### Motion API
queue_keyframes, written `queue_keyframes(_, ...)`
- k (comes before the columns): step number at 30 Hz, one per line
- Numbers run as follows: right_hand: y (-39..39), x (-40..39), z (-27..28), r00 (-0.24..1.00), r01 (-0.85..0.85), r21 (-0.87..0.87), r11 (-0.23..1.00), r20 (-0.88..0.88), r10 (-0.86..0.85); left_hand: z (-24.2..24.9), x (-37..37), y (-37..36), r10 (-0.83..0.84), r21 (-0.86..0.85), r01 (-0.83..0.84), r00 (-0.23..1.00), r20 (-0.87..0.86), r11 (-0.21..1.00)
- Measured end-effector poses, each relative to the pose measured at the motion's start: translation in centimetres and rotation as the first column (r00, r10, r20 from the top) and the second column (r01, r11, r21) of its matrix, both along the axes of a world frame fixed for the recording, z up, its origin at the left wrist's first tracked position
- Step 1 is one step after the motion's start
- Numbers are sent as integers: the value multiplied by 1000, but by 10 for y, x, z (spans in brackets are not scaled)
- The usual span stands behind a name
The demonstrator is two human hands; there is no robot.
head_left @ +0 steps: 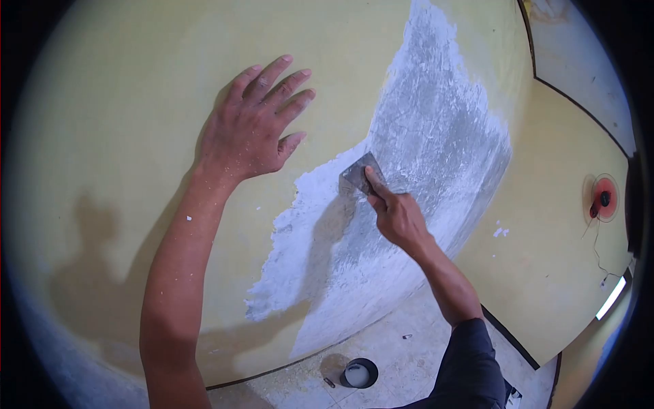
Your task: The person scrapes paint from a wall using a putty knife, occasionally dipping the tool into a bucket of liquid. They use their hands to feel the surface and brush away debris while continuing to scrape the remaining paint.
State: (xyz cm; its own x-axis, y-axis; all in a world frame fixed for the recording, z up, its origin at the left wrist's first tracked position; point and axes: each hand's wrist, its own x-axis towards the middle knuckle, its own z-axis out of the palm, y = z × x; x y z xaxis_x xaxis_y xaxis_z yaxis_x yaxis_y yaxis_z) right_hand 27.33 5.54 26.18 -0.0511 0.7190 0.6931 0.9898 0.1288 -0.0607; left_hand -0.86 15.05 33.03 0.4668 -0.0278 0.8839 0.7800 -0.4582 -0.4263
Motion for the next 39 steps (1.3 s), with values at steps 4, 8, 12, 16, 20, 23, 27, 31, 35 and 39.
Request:
queue_keyframes(4, 8, -12, 16, 999, -25, 64, 998, -45, 28, 3, -1, -1, -10, -21, 10, 1000, 10, 1000)
queue_keyframes(8, 7, -1, -4, 999, -36, 101, 994, 15, 35, 0, 0, 0, 4, 11, -4, 1000, 10, 1000)
queue_keyframes(12, 18, -6, 11, 995, -80, 106, 991, -54, 86, 3, -2, 1, 7, -11, -7, 1000, 23, 1000)
queue_keyframes(16, 9, -7, -3, 997, -52, 94, 994, -43, 56, 1, -1, -1, 25, 12, -26, 1000, 16, 1000)
queue_keyframes(20, 21, -11, 4, 996, -74, 119, 990, -41, 79, 7, -2, -1, 28, -4, -28, 999, 21, 1000)
queue_keyframes(23, 10, -16, 3, 994, -66, 102, 993, -81, 74, 2, 1, -1, 20, -18, -20, 1000, 21, 1000)
queue_keyframes(27, 14, -18, 0, 993, -38, 112, 993, -106, 50, 0, -1, -2, 18, -1, -18, 1000, 14, 1000)
queue_keyframes(31, 8, -22, 9, 985, -46, 60, 997, -163, 55, 3, -1, 0, -13, 30, 13, 1000, 16, 999)
queue_keyframes(35, 18, -14, -12, 992, -92, 147, 985, -77, 104, 1, -3, 0, -1, 40, 0, 1000, 15, 999)
queue_keyframes(39, 31, -26, 29, 981, -110, 273, 956, -123, 148, -1, 1, 0, -5, 6, 5, 1000, 9, 1000)
